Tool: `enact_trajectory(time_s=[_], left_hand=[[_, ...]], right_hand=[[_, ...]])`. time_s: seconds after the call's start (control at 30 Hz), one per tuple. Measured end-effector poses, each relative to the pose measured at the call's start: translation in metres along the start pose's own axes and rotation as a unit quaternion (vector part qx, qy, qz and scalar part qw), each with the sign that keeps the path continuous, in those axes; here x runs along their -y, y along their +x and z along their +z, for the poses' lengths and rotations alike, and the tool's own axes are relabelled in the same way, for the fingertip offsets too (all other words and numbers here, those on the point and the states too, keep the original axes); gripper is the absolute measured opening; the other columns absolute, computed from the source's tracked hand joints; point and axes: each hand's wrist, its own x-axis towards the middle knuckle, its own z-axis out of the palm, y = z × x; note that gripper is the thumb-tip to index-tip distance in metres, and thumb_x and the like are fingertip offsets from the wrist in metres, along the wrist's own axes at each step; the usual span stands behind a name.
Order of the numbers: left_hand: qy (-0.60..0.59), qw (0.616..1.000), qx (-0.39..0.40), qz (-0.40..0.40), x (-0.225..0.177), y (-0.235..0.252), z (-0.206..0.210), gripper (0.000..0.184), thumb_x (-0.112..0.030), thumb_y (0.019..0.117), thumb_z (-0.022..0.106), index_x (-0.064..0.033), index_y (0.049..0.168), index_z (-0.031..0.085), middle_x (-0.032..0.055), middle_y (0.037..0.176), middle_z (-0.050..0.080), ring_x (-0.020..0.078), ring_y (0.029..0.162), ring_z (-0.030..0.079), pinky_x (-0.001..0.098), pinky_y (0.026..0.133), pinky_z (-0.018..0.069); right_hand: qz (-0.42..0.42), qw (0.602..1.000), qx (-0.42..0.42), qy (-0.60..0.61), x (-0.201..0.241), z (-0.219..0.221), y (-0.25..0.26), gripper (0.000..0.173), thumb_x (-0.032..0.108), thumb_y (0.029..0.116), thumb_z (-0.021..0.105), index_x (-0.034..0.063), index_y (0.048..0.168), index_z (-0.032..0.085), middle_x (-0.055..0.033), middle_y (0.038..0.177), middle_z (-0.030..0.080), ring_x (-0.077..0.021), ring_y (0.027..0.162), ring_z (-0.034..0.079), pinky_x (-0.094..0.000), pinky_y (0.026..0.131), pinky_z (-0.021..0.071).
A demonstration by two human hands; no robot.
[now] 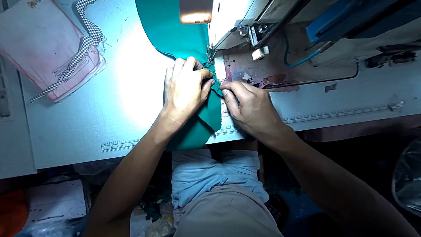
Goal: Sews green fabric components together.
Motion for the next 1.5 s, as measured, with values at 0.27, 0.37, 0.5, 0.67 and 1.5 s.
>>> enact_trajectory(time_s=[0.27, 0.37, 0.5, 0.67, 1.5], left_hand=[[0.006, 1.000, 0.026, 0.004, 0.000, -0.004, -0.001, 0.037, -0.052, 0.0990, 0.056, -0.0293, 0.121, 0.075, 0.0044, 0.129, 0.063, 0.0275, 0.122, 0.055, 0.0481, 0.100, 0.0413], [0.014, 1.000, 0.022, 0.009, -0.001, -0.004, 0.000, 0.036, -0.051, 0.0993, 0.056, -0.0292, 0.121, 0.075, 0.0048, 0.129, 0.063, 0.0281, 0.120, 0.055, 0.0473, 0.098, 0.0416], [0.022, 0.999, 0.017, 0.017, -0.001, -0.006, 0.000, 0.037, -0.051, 0.1009, 0.054, -0.0285, 0.123, 0.074, 0.0056, 0.129, 0.063, 0.0285, 0.121, 0.055, 0.0473, 0.098, 0.0411], [0.024, 0.999, 0.013, 0.017, -0.001, -0.005, 0.001, 0.037, -0.051, 0.1006, 0.054, -0.0292, 0.123, 0.074, 0.0054, 0.129, 0.064, 0.0283, 0.121, 0.056, 0.0474, 0.098, 0.0417], [0.013, 1.000, 0.022, 0.015, 0.001, -0.003, 0.000, 0.036, -0.051, 0.0993, 0.056, -0.0294, 0.121, 0.075, 0.0041, 0.127, 0.064, 0.0277, 0.122, 0.055, 0.0481, 0.099, 0.0411]], right_hand=[[0.042, 0.999, 0.025, -0.013, 0.016, 0.015, -0.006, 0.032, 0.017, 0.1038, 0.058, -0.0001, 0.129, 0.066, -0.0171, 0.103, 0.063, -0.0286, 0.081, 0.067, -0.0408, 0.064, 0.0560], [0.069, 0.997, 0.017, 0.042, 0.014, 0.003, -0.009, 0.033, 0.010, 0.1023, 0.057, 0.0035, 0.134, 0.062, -0.0171, 0.116, 0.061, -0.0265, 0.091, 0.066, -0.0390, 0.073, 0.0573], [0.118, 0.988, 0.059, 0.084, 0.002, -0.006, -0.010, 0.028, 0.016, 0.1107, 0.039, 0.0072, 0.131, 0.056, -0.0134, 0.092, 0.067, -0.0258, 0.073, 0.066, -0.0430, 0.063, 0.0538], [0.056, 0.997, 0.058, -0.013, -0.007, -0.006, -0.009, 0.030, 0.034, 0.1072, 0.054, 0.0065, 0.113, 0.065, -0.0120, 0.084, 0.062, -0.0282, 0.069, 0.064, -0.0444, 0.055, 0.0493], [0.015, 0.997, 0.068, -0.028, 0.000, -0.009, -0.005, 0.028, 0.005, 0.1033, 0.050, 0.0059, 0.126, 0.066, -0.0157, 0.096, 0.066, -0.0301, 0.073, 0.067, -0.0443, 0.058, 0.0535]])
